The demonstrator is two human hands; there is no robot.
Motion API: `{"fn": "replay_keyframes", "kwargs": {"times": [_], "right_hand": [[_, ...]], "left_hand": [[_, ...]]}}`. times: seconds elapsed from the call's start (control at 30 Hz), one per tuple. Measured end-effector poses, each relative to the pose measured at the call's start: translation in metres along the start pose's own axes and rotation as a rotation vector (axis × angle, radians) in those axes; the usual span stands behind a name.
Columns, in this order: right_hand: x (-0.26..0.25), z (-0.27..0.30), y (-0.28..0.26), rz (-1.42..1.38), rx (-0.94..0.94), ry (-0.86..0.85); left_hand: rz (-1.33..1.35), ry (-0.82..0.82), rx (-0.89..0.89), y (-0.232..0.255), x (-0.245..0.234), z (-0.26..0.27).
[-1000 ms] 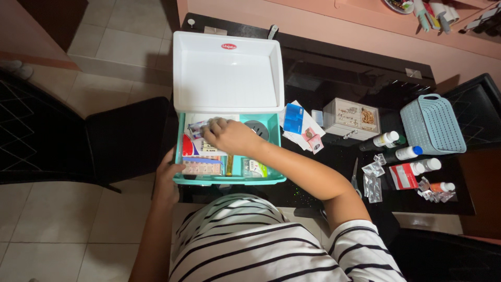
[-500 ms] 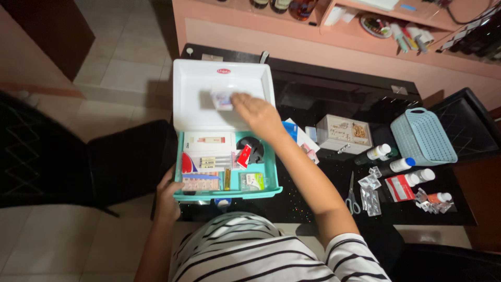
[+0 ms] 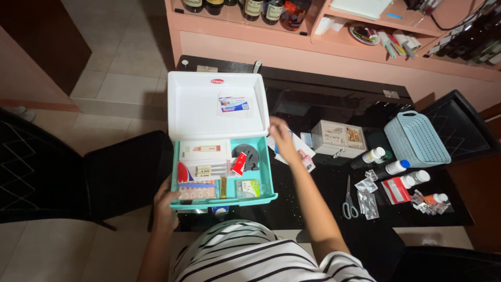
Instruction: The person organizes various small items on a table into a light blue plastic basket and a white storage box. They handle packets, bottles, and a small box, using scissors to cut open a packet before placing the contents into the basket.
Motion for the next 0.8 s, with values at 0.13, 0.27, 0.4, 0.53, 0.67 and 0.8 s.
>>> {"fn": "replay_keyframes", "kwargs": {"times": [0.13,0.27,0.4,0.53,0.67,0.8], "right_hand": [[0.02,0.03,0.069,-0.279,0.159,-0.188],[0.028,0.025,0.081,-0.29,0.122,-0.138],[0.035,0.021,0.077,-0.559,0.127,-0.209],[0.038,0.019,0.081,-0.693,0.166,-0.311],[0.035,0.003,0.108,-0.526,0.229,-0.182],[0.035,-0.022,0.135,-0.48,0.192,-0.137]], "left_hand": [[-0.003,-0.007,0.003,0.004,0.002,0.002],[-0.066,-0.084,-0.002,0.011,0.006,0.0],[-0.285,-0.197,-0.158,0.013,0.003,-0.011],[-0.264,-0.285,-0.201,0.011,0.006,-0.028],[-0.035,-0.319,-0.176,-0.002,0.014,-0.038],[0.001,-0.184,-0.123,-0.017,0.003,-0.043]]}}
Point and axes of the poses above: each hand's wrist, its own z-axis away from the middle knuckle, its own x-axis out of the palm, y = z × x, the point moved 6 cm from there along -z, towards the middle knuckle, and after that the axes turned 13 degrees about x, right-handed, at the moved point
